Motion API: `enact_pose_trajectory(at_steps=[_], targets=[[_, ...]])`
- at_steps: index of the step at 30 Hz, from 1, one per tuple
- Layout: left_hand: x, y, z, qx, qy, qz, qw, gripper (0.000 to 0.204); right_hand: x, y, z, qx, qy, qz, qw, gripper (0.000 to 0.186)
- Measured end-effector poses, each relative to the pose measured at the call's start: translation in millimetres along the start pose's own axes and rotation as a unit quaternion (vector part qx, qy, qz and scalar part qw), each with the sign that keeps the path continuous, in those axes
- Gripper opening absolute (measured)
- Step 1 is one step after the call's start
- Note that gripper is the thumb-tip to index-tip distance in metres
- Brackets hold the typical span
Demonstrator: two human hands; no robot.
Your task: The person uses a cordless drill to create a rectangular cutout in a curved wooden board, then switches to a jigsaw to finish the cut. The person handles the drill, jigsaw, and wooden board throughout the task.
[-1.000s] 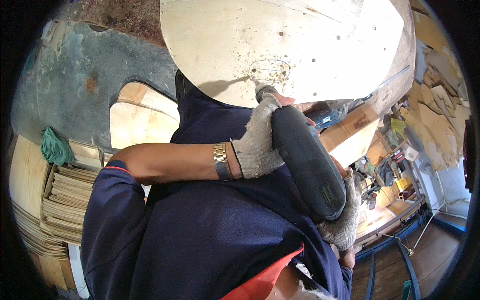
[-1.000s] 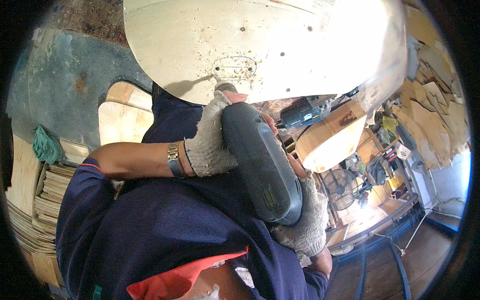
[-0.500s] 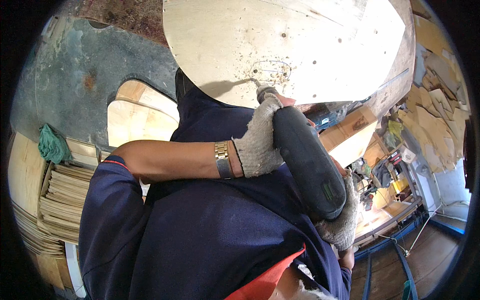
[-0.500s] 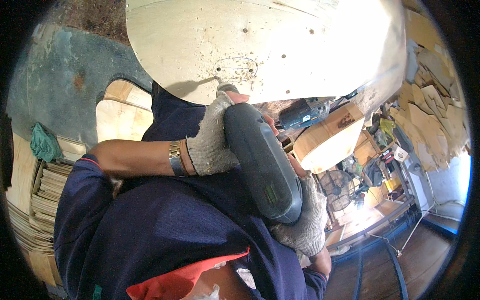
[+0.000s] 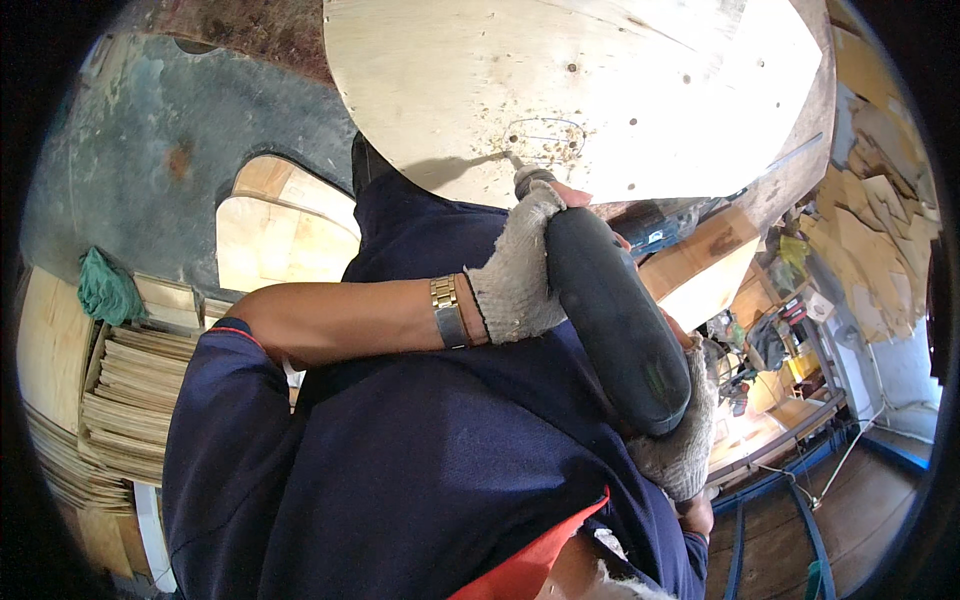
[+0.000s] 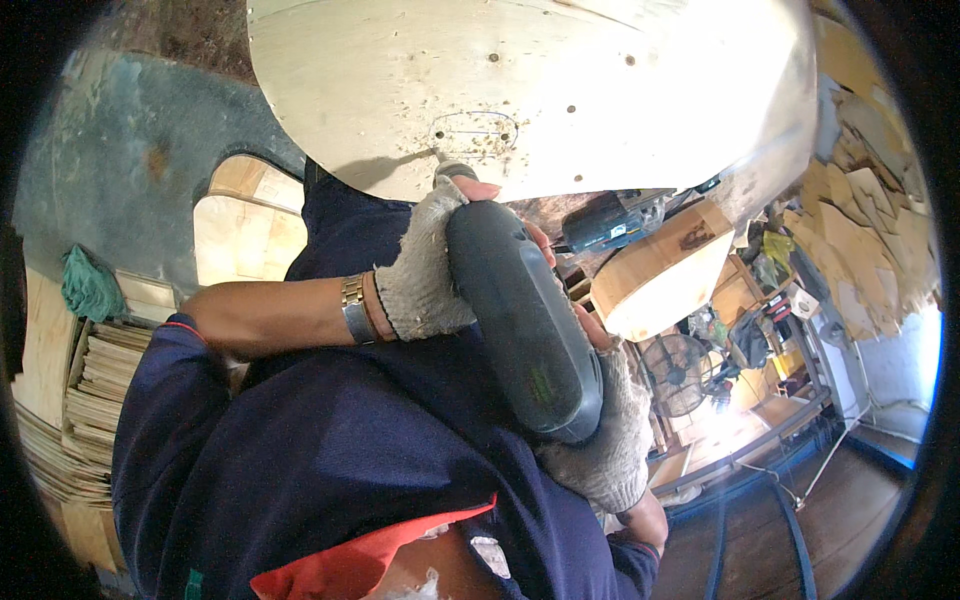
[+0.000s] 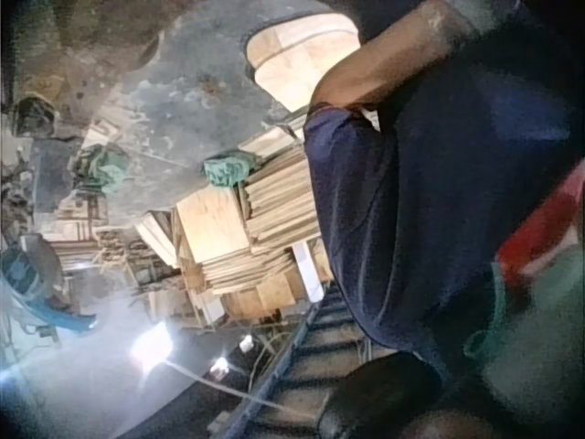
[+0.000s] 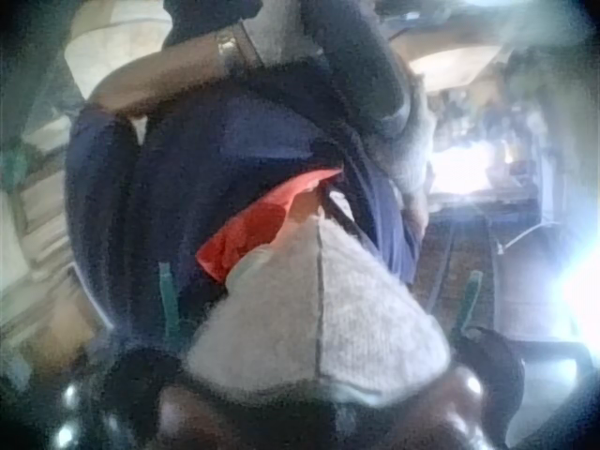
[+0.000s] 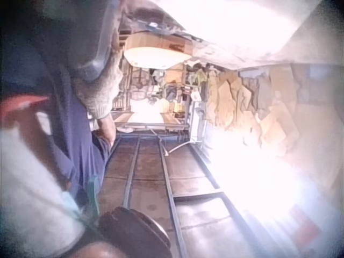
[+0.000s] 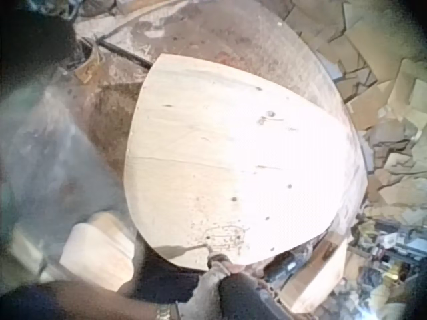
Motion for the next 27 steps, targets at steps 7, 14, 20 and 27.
enact_pose_trajectory(at_steps=[7, 14, 20, 27], targets=[[-2.2, 2.5, 1.2, -0.006, -0.031, -0.019, 0.999, 0.06, -1.3, -6.0, 4.2, -0.14, -0.088, 0.358, 0.919, 0.097], [-6.7, 2.7, 3.4, -0.008, -0.028, -0.022, 0.999, 0.063, -4.6, 10.7, 5.1, -0.115, -0.071, 0.321, 0.938, 0.104], [-9.6, 4.1, 3.2, 0.0, -0.038, -0.033, 0.999, 0.06, -5.4, 17.7, 6.6, -0.157, -0.058, 0.356, 0.92, 0.104], [-13.7, 3.3, 2.8, 0.011, -0.047, -0.006, 0.999, 0.052, -8.5, 21.7, 9.1, -0.148, -0.041, 0.361, 0.92, 0.104]])
Point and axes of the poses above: each hand's wrist, its own z-axis away from the middle knuckle, its own x-axis out of the palm, y = z × x, the point moved 1 cm from there along -z, towards the middle knuckle
